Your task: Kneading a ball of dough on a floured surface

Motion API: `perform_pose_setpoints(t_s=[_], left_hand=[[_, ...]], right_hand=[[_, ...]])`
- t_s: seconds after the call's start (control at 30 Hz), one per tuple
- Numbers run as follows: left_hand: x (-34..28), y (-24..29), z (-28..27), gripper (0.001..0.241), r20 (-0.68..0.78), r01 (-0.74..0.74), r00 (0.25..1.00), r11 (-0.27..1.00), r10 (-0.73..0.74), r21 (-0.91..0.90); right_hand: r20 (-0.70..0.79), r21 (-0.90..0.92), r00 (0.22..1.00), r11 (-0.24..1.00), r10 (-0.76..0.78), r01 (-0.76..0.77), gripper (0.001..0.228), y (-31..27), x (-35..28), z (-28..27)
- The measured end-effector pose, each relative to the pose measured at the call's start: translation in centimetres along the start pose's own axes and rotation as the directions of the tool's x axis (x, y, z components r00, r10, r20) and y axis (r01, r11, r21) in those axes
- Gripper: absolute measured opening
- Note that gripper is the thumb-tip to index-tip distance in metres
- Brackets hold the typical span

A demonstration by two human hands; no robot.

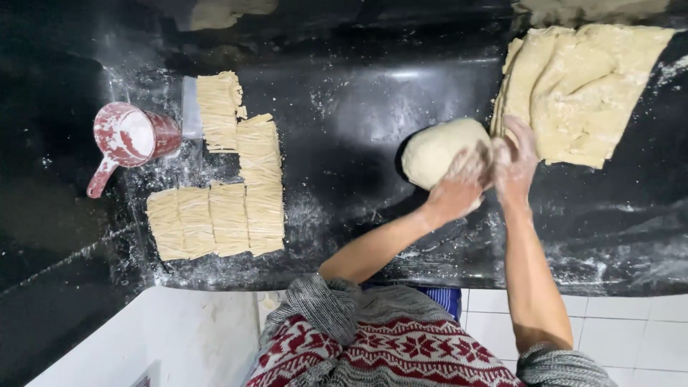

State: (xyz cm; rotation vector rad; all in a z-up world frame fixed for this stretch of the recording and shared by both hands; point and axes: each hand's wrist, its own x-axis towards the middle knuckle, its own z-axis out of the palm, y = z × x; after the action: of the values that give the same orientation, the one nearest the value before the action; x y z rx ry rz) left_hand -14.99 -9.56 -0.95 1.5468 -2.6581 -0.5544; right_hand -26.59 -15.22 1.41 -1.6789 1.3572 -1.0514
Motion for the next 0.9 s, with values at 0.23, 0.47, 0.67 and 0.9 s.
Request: perform_pose_setpoints(t_s=[0.23,0.47,0.67,0.9], left_hand=[[-15.6,-0.8,12.1,0.057,-0.088,-0.344,0.934,0.938,0.346,0.045],[-22.3,-9.5,7.8,0.034,-0.493,0.040,0.802,0.854,-0.337,-0.518],[-18.3,-4.9,9.4,0.083,-0.492,0.016,0.837,0.910,-0.239,-0.415],[-10.0,-7.5,9.0,0.091,-0.088,0.313,0.937,0.922,-0.339,-0.227]], right_hand=[[0.508,-0.337,0.862,0.921,0.000,0.198,0.055,1.8,-6.3,5.7],[0.375,-0.556,0.915,0.826,0.149,0.093,0.064,-5.7,-18.7,11.3],[0.399,-0.562,0.885,0.698,-0.240,0.443,0.047,-0.3,-20.0,5.1],[0.123,-0.315,0.984,0.935,-0.130,0.163,0.137,6.7,-23.6,7.6]])
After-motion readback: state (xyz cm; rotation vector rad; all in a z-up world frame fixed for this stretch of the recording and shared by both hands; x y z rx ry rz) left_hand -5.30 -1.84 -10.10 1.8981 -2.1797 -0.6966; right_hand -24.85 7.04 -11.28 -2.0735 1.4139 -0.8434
